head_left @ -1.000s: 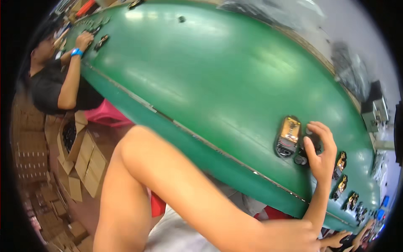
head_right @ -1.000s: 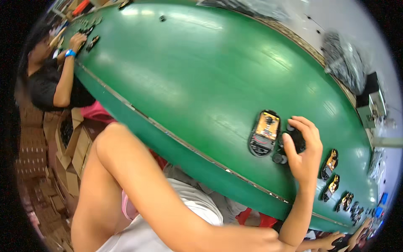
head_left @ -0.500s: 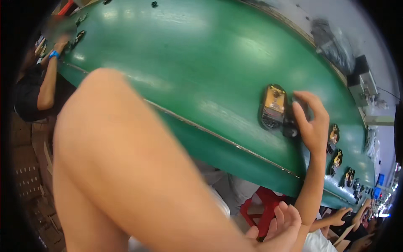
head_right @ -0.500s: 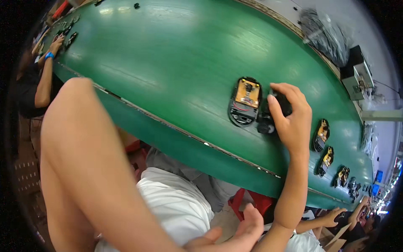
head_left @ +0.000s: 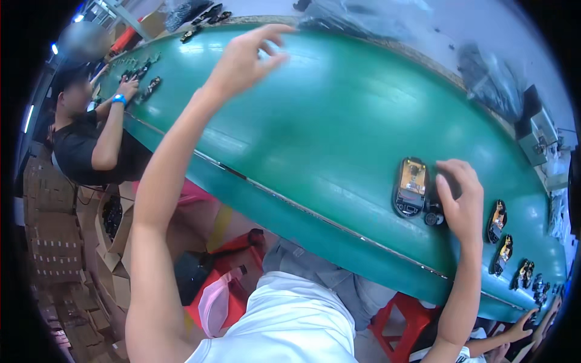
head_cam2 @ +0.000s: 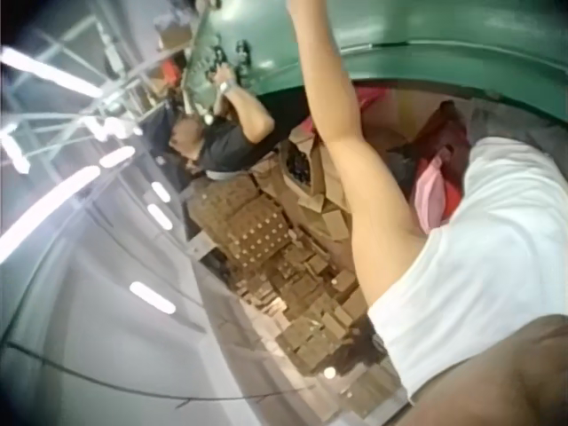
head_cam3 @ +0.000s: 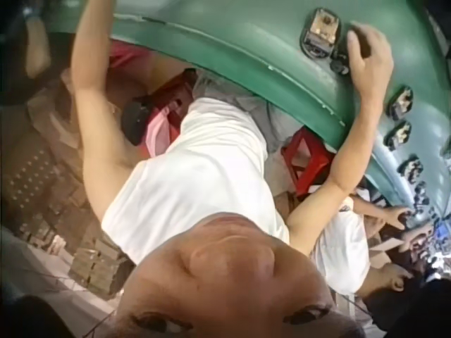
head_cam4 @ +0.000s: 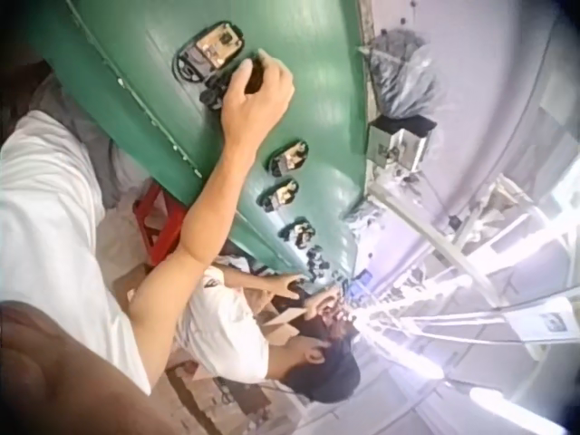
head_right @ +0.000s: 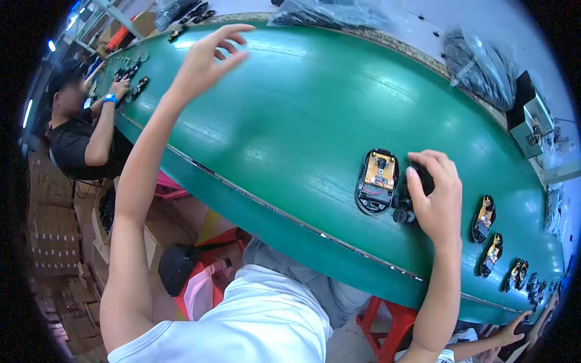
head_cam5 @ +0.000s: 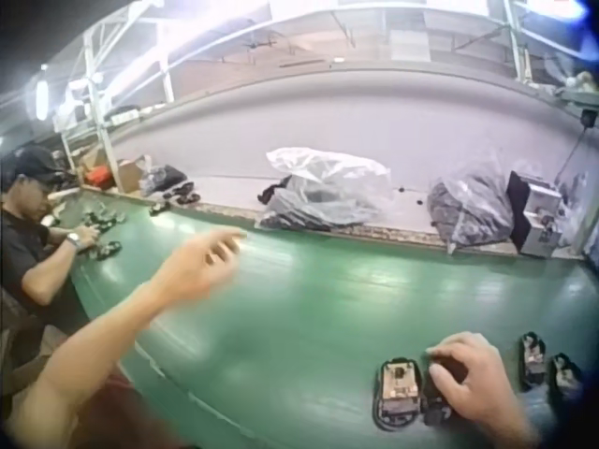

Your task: Assembling small electronic components into plastic housings on a production line

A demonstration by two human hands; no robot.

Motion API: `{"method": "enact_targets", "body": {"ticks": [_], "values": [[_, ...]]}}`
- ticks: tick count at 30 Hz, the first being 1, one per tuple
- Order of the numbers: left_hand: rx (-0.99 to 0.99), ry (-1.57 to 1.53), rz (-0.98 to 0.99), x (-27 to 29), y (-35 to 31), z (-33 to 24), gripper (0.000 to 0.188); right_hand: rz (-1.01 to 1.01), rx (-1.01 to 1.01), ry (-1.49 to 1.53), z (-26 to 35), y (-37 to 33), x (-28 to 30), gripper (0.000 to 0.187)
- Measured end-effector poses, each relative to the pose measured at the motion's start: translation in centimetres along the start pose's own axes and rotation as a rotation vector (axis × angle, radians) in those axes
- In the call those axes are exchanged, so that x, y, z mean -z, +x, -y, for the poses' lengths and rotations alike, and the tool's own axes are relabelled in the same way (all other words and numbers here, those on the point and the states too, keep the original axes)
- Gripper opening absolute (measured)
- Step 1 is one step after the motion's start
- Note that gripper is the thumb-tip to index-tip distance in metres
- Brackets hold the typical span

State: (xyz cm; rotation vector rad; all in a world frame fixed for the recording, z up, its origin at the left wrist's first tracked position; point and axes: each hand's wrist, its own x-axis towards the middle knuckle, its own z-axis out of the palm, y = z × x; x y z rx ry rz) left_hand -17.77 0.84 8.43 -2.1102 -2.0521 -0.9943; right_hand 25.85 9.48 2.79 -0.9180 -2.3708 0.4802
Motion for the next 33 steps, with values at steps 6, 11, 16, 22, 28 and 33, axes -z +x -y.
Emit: {"method": "enact_targets", "body": {"ticks": [6, 11, 16, 22, 28, 33], "values": [[0.325, 0.434, -0.195, -4.7, 1.7, 15.8, 0.051, 0.033, -0.085, 0.037, 0.1, 0.3, -0.1, 0.022], [0.367, 0.201, -0.255, -5.4, 1.5, 17.5, 0.025, 0.019, -0.083, 0.029, -0.3, 0.3, 0.4, 0.021], [0.541, -0.489, -0.147, -3.6, -0.4, 15.4, 0.027, 0.030, -0.090, 0.018, -0.4, 0.4, 0.1, 0.020], [0.453, -1.538, -0.032, -3.5, -1.1, 13.7, 0.036, 0.038, -0.087, 0.009, -0.4, 0.5, 0.3, 0.019], [0.497, -1.687, 0.022, -4.1, -0.8, 13.2, 0.034, 0.030, -0.095, 0.007, -0.5, 0.8, 0.0, 0.018], [0.715, -1.507, -0.086, -3.9, 1.0, 13.7, 0.027, 0.033, -0.115, 0.013, -0.5, 1.0, 0.4, 0.017]]}}
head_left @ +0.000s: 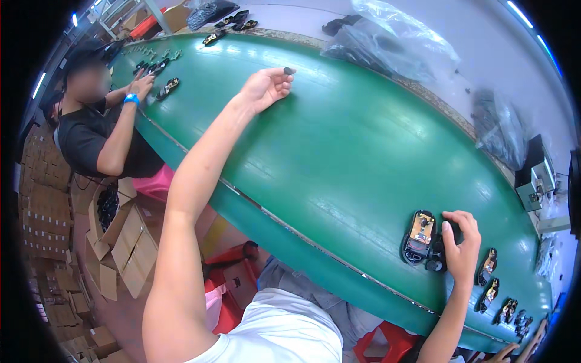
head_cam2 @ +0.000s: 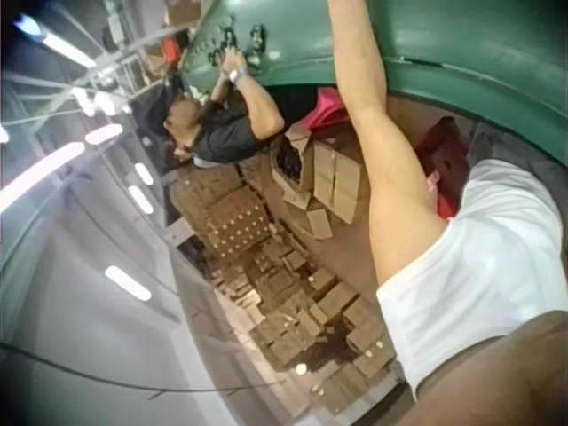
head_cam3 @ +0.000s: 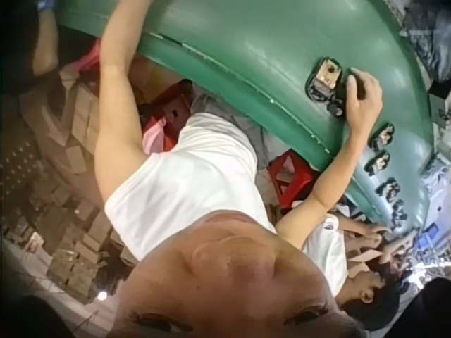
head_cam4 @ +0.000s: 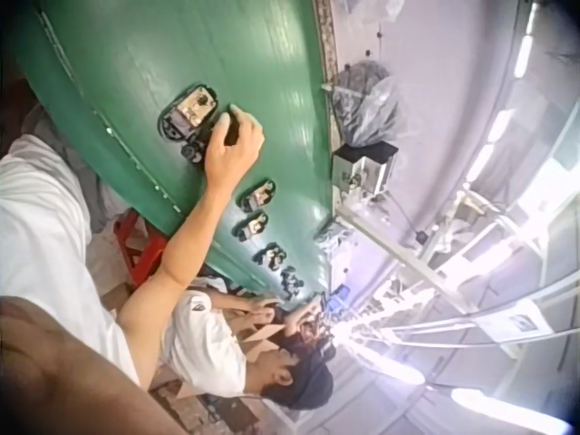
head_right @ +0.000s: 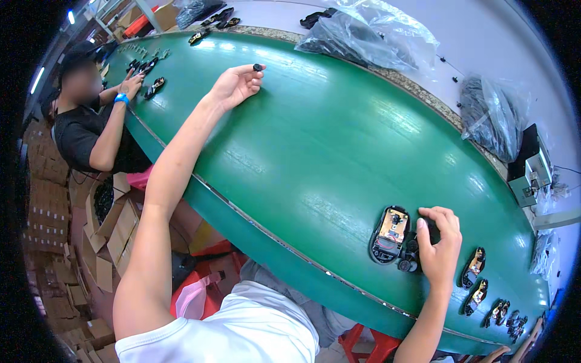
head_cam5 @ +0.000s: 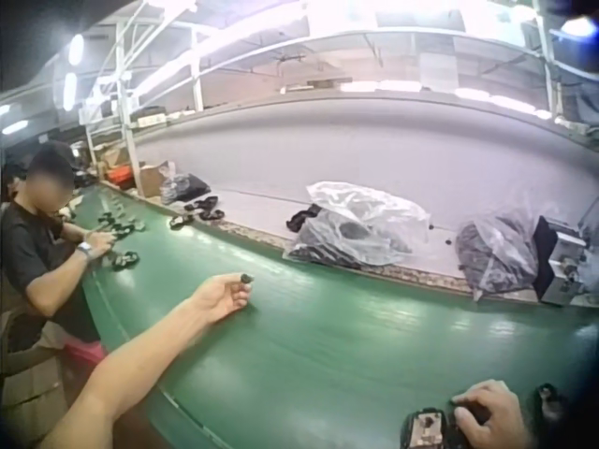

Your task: Assembling small electronic components into plastic housings on a production line

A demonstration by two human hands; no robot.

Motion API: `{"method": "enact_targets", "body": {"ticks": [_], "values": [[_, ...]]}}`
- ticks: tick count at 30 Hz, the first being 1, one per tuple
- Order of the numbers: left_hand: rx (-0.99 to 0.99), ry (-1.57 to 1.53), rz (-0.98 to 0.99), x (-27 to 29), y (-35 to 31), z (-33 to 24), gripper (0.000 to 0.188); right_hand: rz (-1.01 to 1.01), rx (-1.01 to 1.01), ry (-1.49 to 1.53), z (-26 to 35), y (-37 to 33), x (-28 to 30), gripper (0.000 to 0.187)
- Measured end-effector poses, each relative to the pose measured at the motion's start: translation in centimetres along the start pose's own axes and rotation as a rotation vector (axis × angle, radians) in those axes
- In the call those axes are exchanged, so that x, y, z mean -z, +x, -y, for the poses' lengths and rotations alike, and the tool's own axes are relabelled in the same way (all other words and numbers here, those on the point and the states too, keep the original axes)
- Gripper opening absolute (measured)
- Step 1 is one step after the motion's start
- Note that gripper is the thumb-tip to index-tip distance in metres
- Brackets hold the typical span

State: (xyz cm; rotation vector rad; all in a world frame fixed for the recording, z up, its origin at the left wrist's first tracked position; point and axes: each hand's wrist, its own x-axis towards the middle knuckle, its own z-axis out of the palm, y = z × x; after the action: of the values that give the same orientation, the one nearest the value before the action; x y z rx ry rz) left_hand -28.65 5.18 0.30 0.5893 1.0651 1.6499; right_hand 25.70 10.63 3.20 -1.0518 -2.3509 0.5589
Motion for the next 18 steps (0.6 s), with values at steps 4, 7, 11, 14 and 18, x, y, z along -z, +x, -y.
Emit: {"method": "enact_targets", "body": {"ticks": [4, 7, 11, 14, 18], "values": [[0.098, 0.117, -0.258, 0.9, 5.9, -1.7, 0.018, 0.014, 0.015, 0.017, -0.5, -0.2, 0.3, 0.019], [-0.015, 0.193, -0.403, -0.7, 11.0, -3.6, 0.024, 0.027, 0.004, 0.006, -0.5, -0.5, 0.4, 0.018], [-0.273, 0.036, -0.309, -4.1, 15.8, -2.0, 0.042, 0.027, 0.001, -0.022, -0.9, -1.1, 0.4, 0.019], [-0.505, 0.635, -0.596, 1.3, 16.6, 0.5, 0.028, 0.054, 0.040, -0.010, 0.4, -0.3, -0.5, 0.019], [-0.753, 0.900, -0.648, -0.8, 15.3, 4.8, 0.020, 0.064, 0.050, 0.010, -0.9, -0.1, 0.6, 0.020]]}}
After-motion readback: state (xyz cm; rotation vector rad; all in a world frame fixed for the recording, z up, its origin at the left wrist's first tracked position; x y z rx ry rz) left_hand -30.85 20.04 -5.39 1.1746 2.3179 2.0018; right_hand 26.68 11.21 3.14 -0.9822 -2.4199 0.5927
